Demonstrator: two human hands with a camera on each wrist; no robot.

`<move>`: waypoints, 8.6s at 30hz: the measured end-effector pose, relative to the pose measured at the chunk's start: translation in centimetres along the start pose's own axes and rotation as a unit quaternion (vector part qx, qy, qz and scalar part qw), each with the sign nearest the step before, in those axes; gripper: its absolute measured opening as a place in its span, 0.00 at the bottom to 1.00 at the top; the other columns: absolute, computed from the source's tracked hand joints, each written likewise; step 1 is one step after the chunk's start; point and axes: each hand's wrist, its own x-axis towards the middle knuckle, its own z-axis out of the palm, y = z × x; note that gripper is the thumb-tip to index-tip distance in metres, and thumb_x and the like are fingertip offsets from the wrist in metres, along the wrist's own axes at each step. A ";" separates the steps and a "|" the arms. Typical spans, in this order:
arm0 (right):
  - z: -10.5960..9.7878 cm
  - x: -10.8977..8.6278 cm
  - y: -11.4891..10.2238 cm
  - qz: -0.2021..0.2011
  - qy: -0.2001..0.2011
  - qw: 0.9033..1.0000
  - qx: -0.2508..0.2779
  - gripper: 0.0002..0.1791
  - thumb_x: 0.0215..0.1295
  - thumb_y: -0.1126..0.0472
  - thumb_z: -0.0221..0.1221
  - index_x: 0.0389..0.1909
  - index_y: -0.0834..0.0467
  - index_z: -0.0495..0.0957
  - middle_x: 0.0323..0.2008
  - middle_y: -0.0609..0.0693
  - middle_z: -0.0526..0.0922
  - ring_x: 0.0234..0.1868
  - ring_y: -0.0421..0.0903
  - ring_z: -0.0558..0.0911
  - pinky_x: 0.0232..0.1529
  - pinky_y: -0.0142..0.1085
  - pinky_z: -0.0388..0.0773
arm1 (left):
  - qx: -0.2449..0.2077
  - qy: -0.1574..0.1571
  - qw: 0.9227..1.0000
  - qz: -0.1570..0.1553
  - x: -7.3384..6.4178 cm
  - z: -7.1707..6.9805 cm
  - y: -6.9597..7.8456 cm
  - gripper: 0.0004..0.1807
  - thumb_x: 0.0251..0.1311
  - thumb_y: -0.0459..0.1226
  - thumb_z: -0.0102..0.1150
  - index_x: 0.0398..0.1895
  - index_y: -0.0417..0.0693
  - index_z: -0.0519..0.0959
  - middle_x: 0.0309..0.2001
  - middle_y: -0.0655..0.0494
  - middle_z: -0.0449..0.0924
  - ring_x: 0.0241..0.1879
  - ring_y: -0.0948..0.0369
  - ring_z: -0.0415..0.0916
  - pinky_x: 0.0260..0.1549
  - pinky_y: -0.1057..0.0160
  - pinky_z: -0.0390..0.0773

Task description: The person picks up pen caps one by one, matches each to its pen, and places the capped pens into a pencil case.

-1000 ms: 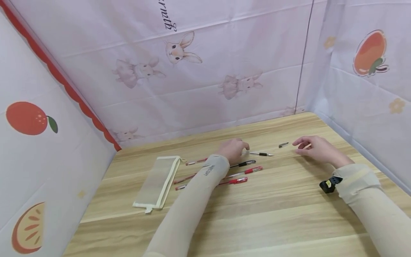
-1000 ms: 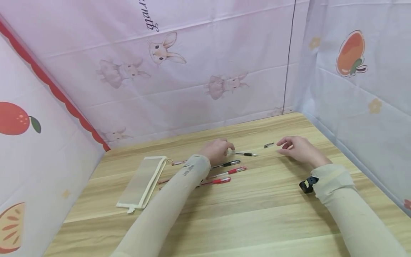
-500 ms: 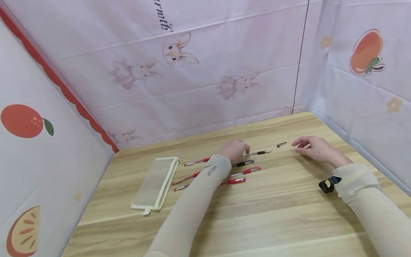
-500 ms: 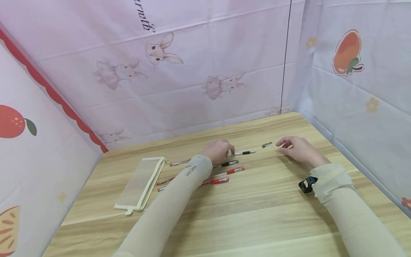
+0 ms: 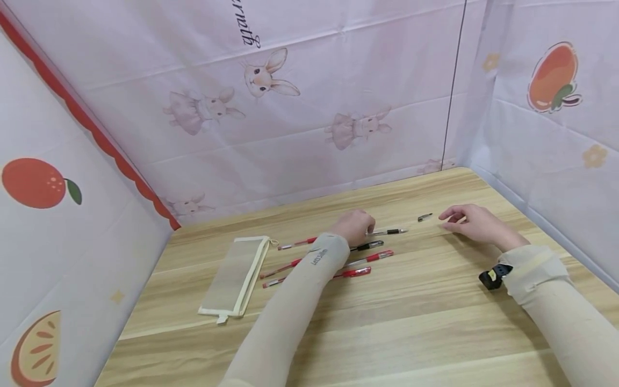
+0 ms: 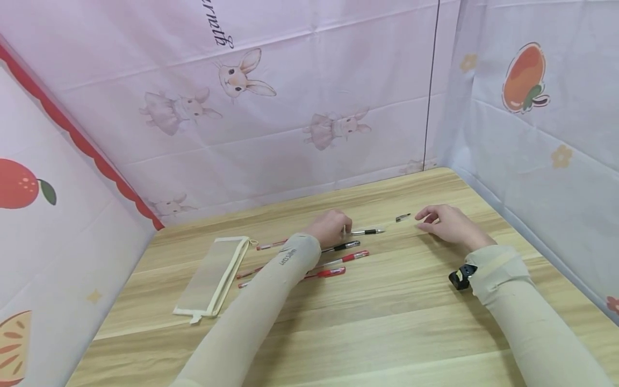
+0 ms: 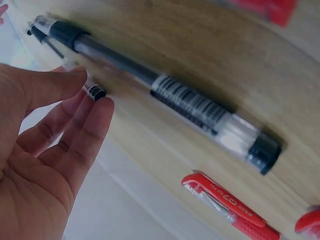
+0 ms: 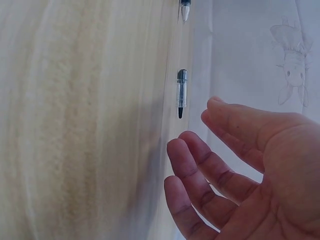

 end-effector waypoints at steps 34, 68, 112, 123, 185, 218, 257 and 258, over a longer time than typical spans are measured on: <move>0.3 1.1 -0.6 0.022 -0.021 0.999 -0.028 0.23 0.76 0.56 0.63 0.59 0.72 0.79 0.42 0.64 0.90 0.46 0.60 0.87 0.48 0.49 0.81 | -0.146 0.019 0.989 -0.011 -7.5 -3.7 -5.7 0.17 0.67 0.21 0.57 0.54 0.42 0.84 0.49 0.44 0.88 0.43 0.56 0.78 0.47 0.60 0.81; 2.8 4.6 -3.0 0.029 -0.010 1.000 0.004 0.27 0.73 0.57 0.66 0.63 0.73 0.75 0.50 0.69 0.88 0.52 0.66 0.86 0.59 0.63 0.76 | -0.154 0.081 0.984 -0.029 -14.8 -2.8 -9.3 0.17 0.66 0.21 0.56 0.50 0.45 0.86 0.44 0.52 0.89 0.43 0.60 0.83 0.48 0.58 0.86; 4.0 5.2 -8.1 -0.036 0.028 0.999 0.013 0.17 0.66 0.67 0.62 0.54 0.67 0.85 0.42 0.58 0.89 0.44 0.52 0.87 0.53 0.53 0.84 | -0.161 0.082 0.983 -0.042 -18.3 -3.0 -10.0 0.19 0.69 0.22 0.53 0.51 0.50 0.85 0.44 0.53 0.88 0.42 0.60 0.82 0.47 0.58 0.86; 3.9 3.6 -12.8 -0.106 0.055 0.993 0.023 0.12 0.67 0.68 0.65 0.49 0.63 0.88 0.38 0.54 0.90 0.40 0.46 0.87 0.43 0.31 0.84 | -0.144 0.096 0.985 -0.019 -18.8 -3.6 -10.0 0.20 0.68 0.21 0.52 0.50 0.49 0.85 0.40 0.56 0.87 0.39 0.61 0.81 0.44 0.60 0.86; 6.8 2.3 -18.3 -0.248 0.030 0.968 0.016 0.11 0.64 0.73 0.69 0.44 0.58 0.91 0.41 0.50 0.91 0.41 0.44 0.89 0.41 0.40 0.88 | -0.067 0.054 0.996 -0.002 -16.2 -5.0 -5.8 0.15 0.70 0.27 0.65 0.53 0.52 0.87 0.52 0.54 0.91 0.47 0.59 0.85 0.57 0.58 0.86; 6.9 2.9 -16.1 -0.203 0.045 0.978 0.001 0.09 0.67 0.67 0.71 0.47 0.57 0.89 0.43 0.50 0.91 0.43 0.45 0.86 0.49 0.52 0.86 | -0.127 0.031 0.991 -0.006 -13.4 -3.1 -7.0 0.18 0.70 0.24 0.59 0.55 0.50 0.88 0.51 0.53 0.90 0.41 0.59 0.80 0.55 0.60 0.85; 5.9 1.5 -13.5 -0.173 -0.008 0.985 0.010 0.06 0.71 0.65 0.68 0.44 0.55 0.90 0.41 0.46 0.91 0.41 0.41 0.85 0.43 0.40 0.84 | -0.085 -0.011 0.996 -0.008 -8.5 1.1 -7.8 0.14 0.69 0.25 0.61 0.43 0.54 0.88 0.38 0.61 0.85 0.43 0.61 0.79 0.54 0.60 0.82; 5.8 1.5 -13.5 -0.172 -0.010 0.985 0.010 0.06 0.71 0.66 0.67 0.44 0.55 0.90 0.41 0.46 0.91 0.41 0.41 0.85 0.44 0.41 0.84 | -0.083 -0.011 0.996 -0.008 -8.5 1.1 -7.7 0.13 0.69 0.26 0.61 0.43 0.54 0.88 0.38 0.61 0.85 0.43 0.60 0.79 0.54 0.60 0.82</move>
